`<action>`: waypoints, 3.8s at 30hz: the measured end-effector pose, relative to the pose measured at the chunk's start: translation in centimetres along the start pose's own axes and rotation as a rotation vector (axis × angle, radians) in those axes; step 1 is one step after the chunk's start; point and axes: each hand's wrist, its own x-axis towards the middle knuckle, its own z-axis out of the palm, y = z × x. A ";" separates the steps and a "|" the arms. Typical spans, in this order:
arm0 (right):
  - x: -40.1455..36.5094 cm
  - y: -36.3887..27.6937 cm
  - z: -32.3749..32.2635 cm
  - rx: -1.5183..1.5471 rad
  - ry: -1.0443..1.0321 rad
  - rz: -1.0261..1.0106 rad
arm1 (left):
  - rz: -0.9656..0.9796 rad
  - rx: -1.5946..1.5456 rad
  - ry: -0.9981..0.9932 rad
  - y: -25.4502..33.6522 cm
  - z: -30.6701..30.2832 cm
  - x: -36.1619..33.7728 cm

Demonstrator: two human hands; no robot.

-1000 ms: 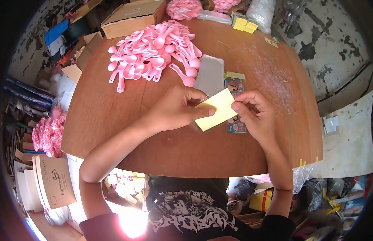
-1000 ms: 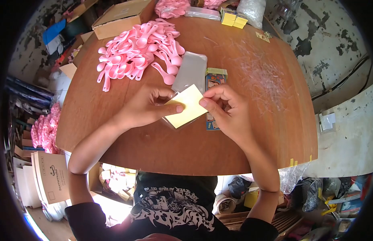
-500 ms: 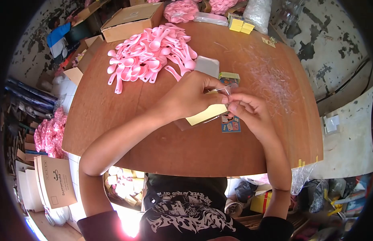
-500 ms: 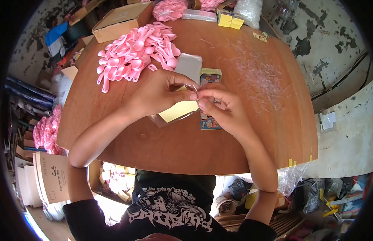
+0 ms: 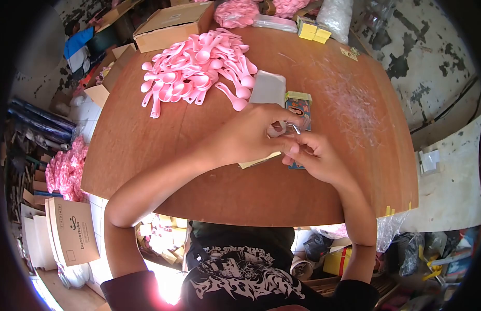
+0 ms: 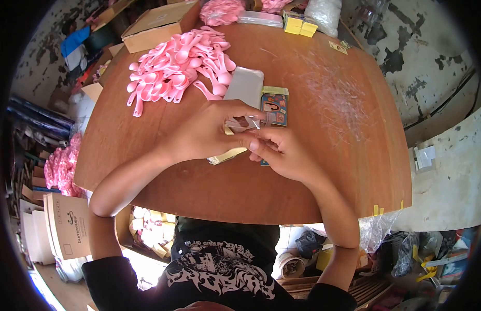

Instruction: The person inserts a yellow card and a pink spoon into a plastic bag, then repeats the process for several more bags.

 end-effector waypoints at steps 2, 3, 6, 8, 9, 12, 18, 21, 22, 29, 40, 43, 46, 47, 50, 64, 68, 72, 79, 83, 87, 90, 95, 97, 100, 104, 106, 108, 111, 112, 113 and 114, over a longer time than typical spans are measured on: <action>0.1 0.2 0.4 0.007 -0.004 -0.023 | -0.018 -0.022 -0.051 -0.3 -0.5 -1.0; 0.2 0.2 0.5 0.016 -0.004 -0.045 | -0.036 -0.044 -0.107 -0.6 -0.7 -1.7; 0.6 -0.1 -0.4 -0.349 -0.163 -0.264 | -0.105 0.038 -0.102 -1.5 -1.5 -4.0; 1.1 -0.5 -0.5 -0.264 -0.142 -0.229 | -0.251 0.025 -0.176 -1.6 -2.4 -5.2; 1.5 -0.8 -0.4 -0.174 -0.117 -0.191 | -0.253 0.022 -0.173 -2.4 -2.3 -6.0; 5.4 -1.8 -0.8 -0.281 0.015 -0.128 | -0.176 -0.160 -0.177 -5.5 -1.8 -7.8; 17.7 0.7 -2.1 -0.749 0.244 -0.255 | -0.178 -0.389 -0.196 -6.3 -1.5 -8.3; 23.6 1.9 -2.3 -0.931 0.341 -0.286 | -0.159 -0.448 -0.171 -6.5 -1.6 -8.6; 24.9 1.6 -2.1 -1.019 0.386 -0.204 | -0.169 -0.453 -0.151 -6.6 -1.6 -8.7; 28.5 1.1 -2.2 -0.712 0.155 -0.020 | -0.180 -0.480 -0.053 -6.6 -2.5 -9.2; 10.1 -4.2 -0.8 0.181 0.506 -0.178 | -0.234 -0.490 0.044 -6.6 -1.7 -8.9; 5.7 -2.5 0.5 0.403 0.512 -0.037 | -0.241 -0.479 0.000 -5.9 -1.0 -8.5; 3.4 -2.3 1.9 0.518 0.509 0.055 | -0.260 -0.441 -0.051 -4.8 -0.3 -7.7; 2.9 -2.3 1.8 0.575 0.461 0.120 | -0.285 -0.426 -0.063 -4.4 -0.1 -7.4; 1.9 -1.9 1.6 0.535 0.483 0.016 | -0.122 -0.362 -0.014 -4.2 0.8 -6.8; 0.6 -1.4 0.6 0.150 0.725 -0.493 | -0.183 -0.394 -0.101 -4.1 1.9 -5.7; 0.9 -1.1 1.1 0.124 0.666 -0.482 | -0.199 -0.417 -0.105 -4.1 1.7 -5.7; 1.2 -0.9 1.4 0.094 0.620 -0.467 | -0.133 -0.444 -0.021 -4.6 2.0 -5.7; 1.5 -1.4 3.5 -0.056 0.487 -0.438 | -0.143 -0.476 0.041 -4.6 2.3 -6.0; 2.1 -2.3 4.0 -0.090 0.474 -0.483 | -0.175 -0.528 0.055 -4.4 1.9 -6.3; 2.1 -2.8 4.4 -0.076 0.412 -0.347 | -0.146 -0.480 0.046 -4.2 1.4 -6.7; 2.1 -2.8 4.2 0.001 0.349 -0.278 | -0.127 -0.478 0.084 -4.0 1.4 -6.9; 1.3 -4.6 3.8 -0.148 0.347 -0.124 | -0.093 -0.561 0.118 -4.0 1.4 -7.0; 0.9 -7.3 2.5 -0.365 0.555 -0.258 | 0.058 -0.200 0.312 -3.8 0.9 -7.0; 2.3 -8.9 -1.6 -0.595 1.052 -0.758 | 0.154 -0.114 0.460 -3.9 0.2 -6.7; 4.4 -8.6 -4.8 -1.019 0.607 -0.571 | 0.127 -0.155 0.404 -4.2 -0.2 -6.7; 3.5 -8.8 -4.2 -1.027 0.573 -0.593 | 0.123 -0.156 0.411 -4.5 0.0 -7.1; 2.6 -8.8 -3.5 -1.028 0.548 -0.615 | 0.133 -0.134 0.426 -4.7 -0.3 -7.0; 1.0 -8.9 -0.9 -0.549 0.476 -0.560 | 0.140 -0.169 0.422 -5.0 -0.4 -6.9; 0.6 -9.8 0.8 -0.311 0.385 -0.349 | 0.137 -0.229 0.420 -5.1 -0.3 -6.9; 0.5 -10.3 2.0 -0.075 0.290 -0.139 | 0.136 -0.226 0.417 -4.8 -0.5 -6.9; 0.8 -9.1 2.3 0.014 0.190 -0.105 | 0.015 -0.597 0.276 -4.4 -0.7 -7.0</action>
